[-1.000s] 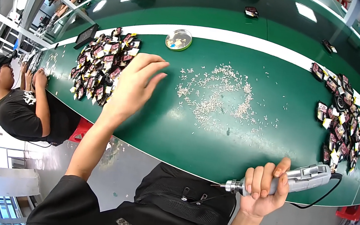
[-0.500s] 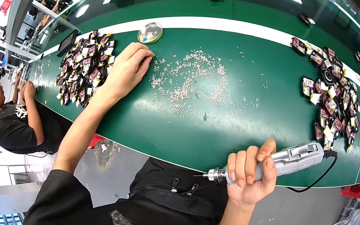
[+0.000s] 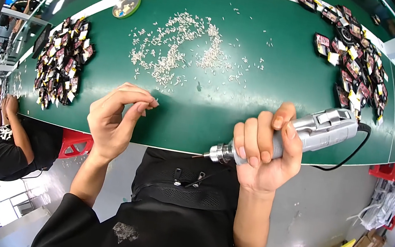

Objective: Assembling small electronic components using an electric screwdriver on a factory assembly line.

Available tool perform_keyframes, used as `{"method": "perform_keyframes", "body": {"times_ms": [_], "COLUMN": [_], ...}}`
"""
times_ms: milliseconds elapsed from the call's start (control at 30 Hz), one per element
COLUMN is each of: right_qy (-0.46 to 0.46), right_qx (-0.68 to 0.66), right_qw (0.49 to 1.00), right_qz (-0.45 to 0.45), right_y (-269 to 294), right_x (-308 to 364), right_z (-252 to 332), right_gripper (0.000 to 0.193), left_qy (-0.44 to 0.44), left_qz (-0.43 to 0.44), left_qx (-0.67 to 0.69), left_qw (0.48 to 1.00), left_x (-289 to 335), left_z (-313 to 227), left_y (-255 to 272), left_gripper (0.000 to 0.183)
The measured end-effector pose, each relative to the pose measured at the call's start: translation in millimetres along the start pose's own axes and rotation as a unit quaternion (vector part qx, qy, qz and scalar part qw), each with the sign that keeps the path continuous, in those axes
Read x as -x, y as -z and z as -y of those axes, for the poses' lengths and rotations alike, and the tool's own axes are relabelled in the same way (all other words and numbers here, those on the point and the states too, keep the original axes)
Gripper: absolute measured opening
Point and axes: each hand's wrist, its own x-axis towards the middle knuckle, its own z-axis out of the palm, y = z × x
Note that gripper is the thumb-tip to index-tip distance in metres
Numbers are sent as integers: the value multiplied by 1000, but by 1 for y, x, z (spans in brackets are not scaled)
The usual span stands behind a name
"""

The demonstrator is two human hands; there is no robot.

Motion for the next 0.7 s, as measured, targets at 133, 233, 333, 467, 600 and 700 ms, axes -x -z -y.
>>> {"method": "perform_keyframes", "body": {"times_ms": [133,233,333,467,600,700], "right_qy": [22,39,84,97,83,90], "right_qx": [-23,-46,-60,-25,-4,-6], "right_qw": [999,996,994,995,996,996], "right_qz": [27,67,19,30,18,23], "right_y": [-13,-31,-52,-54,-53,-51], "right_x": [-1,-1,-1,-2,-1,2], "right_z": [1,7,3,0,-4,-5], "right_gripper": [16,21,12,12,12,12], "left_qy": [100,117,173,175,180,181], "left_qz": [-10,-10,-9,-9,-9,4], "left_qx": [205,291,409,461,470,450], "left_qw": [974,950,896,870,864,875], "left_x": [18,25,30,35,38,38], "left_z": [-22,-27,-30,-34,-36,-38], "left_y": [-16,-29,-36,-44,-45,-44], "left_gripper": [10,6,5,14,15,12]}}
